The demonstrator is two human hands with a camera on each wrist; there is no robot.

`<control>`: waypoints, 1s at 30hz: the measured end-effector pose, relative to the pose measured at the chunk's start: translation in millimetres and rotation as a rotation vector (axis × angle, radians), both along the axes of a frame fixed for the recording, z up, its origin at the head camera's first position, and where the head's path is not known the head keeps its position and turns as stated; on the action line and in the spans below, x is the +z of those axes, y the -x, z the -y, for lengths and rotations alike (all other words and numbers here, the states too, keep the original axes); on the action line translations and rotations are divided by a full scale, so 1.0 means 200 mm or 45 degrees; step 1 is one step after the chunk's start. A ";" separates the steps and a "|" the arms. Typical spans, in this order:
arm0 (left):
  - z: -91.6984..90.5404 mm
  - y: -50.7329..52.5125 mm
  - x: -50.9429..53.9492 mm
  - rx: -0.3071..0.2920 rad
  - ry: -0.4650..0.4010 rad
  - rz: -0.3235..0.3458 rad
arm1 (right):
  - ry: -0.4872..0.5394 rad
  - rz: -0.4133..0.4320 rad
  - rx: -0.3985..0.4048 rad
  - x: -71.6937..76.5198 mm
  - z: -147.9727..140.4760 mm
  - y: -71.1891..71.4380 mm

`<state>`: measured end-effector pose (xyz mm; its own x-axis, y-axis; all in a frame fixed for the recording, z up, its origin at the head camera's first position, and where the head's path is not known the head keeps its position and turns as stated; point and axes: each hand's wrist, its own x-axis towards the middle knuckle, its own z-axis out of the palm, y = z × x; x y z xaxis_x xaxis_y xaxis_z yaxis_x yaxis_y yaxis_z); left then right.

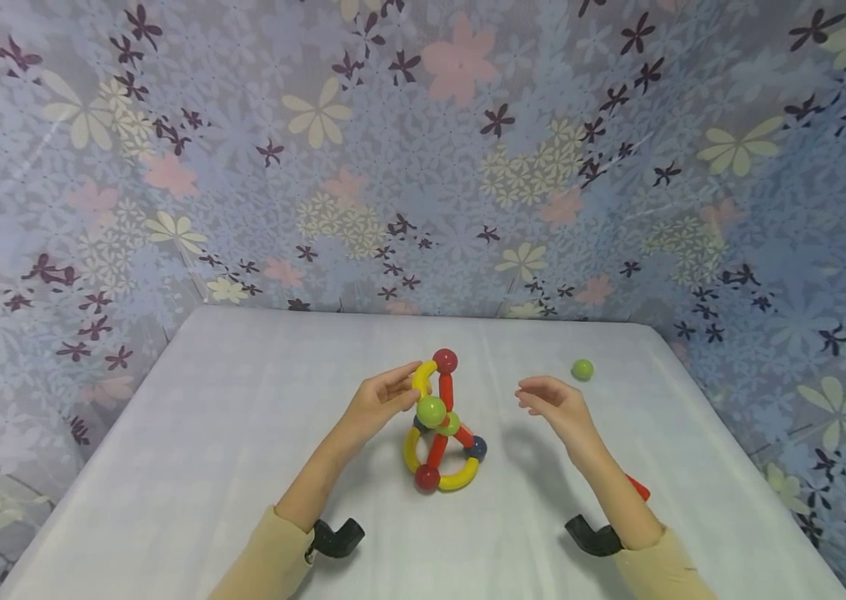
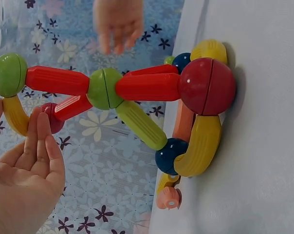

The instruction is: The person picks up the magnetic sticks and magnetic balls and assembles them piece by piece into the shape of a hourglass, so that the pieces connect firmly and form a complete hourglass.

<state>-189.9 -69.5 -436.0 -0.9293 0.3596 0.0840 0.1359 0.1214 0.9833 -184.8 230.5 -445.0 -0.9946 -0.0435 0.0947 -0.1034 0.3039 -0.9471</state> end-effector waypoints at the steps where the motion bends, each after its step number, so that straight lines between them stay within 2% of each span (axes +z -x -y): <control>1: 0.00 0.00 0.00 -0.001 -0.005 -0.002 | -0.026 -0.008 -0.020 -0.01 -0.04 -0.02; 8: 0.01 0.00 0.00 0.006 -0.003 -0.034 | -0.293 -0.066 -0.164 -0.07 -0.31 -0.18; 13: 0.00 0.00 0.00 -0.016 -0.024 -0.040 | -0.421 0.006 -0.210 -0.13 -0.47 -0.27; 19: 0.00 0.00 0.01 -0.027 -0.025 -0.036 | -0.461 0.224 -0.153 -0.18 -0.58 -0.34; 23: 0.00 -0.01 0.01 -0.008 -0.007 -0.034 | -0.468 0.311 -0.128 -0.21 -0.59 -0.35; 30: 0.00 -0.01 0.02 0.012 0.008 -0.028 | -0.451 0.379 -0.278 -0.22 -0.60 -0.36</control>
<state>-187.8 -69.7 -432.7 -0.9306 0.3515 0.1022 0.1563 0.1292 0.9792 -113.3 351.2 -490.0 -0.9656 0.1904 -0.1772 0.2572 0.5960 -0.7607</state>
